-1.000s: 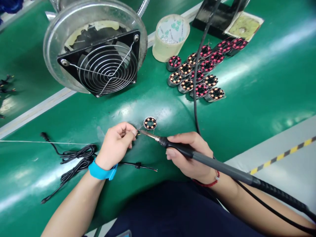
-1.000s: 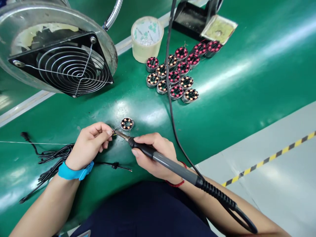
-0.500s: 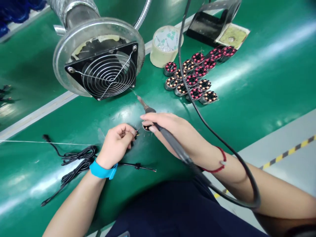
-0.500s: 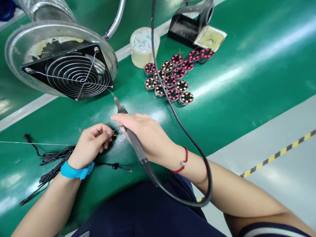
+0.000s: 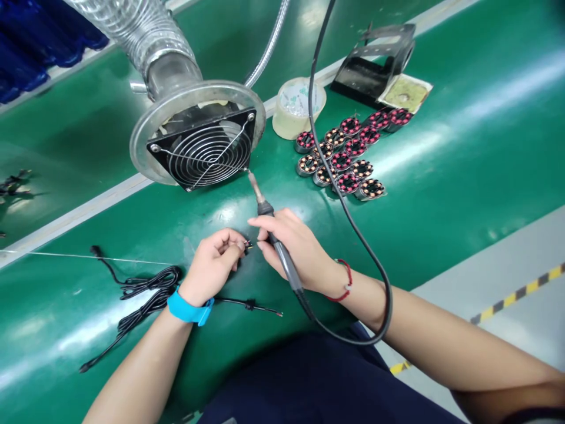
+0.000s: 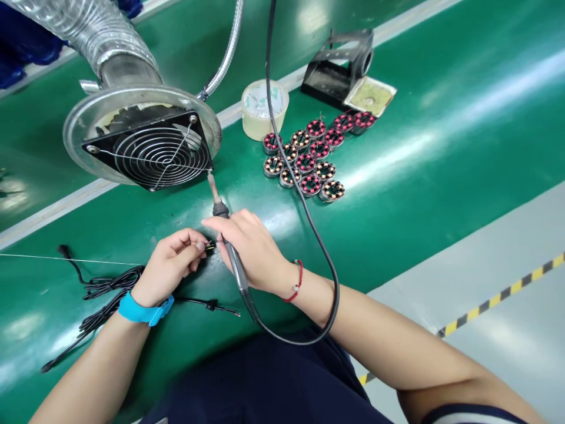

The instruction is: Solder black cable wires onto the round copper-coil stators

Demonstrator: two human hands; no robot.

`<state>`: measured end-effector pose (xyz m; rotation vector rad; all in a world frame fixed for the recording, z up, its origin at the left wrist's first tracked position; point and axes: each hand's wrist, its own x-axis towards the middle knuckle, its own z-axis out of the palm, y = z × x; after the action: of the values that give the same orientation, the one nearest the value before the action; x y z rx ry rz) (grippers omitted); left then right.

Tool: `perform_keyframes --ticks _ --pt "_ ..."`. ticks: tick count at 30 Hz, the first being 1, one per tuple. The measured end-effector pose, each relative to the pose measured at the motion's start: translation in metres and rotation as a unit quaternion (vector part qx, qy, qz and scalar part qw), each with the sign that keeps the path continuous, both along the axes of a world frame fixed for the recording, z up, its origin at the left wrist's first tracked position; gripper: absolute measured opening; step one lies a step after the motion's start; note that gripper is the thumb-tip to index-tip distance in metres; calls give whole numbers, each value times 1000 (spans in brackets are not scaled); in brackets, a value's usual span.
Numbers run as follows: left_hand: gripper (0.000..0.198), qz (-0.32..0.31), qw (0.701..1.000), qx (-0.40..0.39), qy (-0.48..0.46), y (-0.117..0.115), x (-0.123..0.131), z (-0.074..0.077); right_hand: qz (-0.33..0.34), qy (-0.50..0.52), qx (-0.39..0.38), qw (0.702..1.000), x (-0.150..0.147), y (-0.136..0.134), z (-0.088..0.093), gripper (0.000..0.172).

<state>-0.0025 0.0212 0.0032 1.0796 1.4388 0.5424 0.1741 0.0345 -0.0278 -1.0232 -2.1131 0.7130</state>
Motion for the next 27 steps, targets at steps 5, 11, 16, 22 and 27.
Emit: perform_keyframes --ticks 5,11,16,22,27 --pt "11 7 1000 1 -6 0 2 4 29 -63 13 997 -2 -5 -4 33" --pt "8 37 999 20 -12 -3 2 2 39 -8 -10 999 -6 -6 -3 36" --pt "10 33 995 99 -9 -7 0 -1 23 62 -16 998 -7 -6 3 37" --pt "11 -115 958 243 99 -8 -4 7 4 95 -30 995 -6 -5 2 41" --pt "13 -176 927 302 137 -7 -4 12 12 94 -34 995 -5 -4 2 41"
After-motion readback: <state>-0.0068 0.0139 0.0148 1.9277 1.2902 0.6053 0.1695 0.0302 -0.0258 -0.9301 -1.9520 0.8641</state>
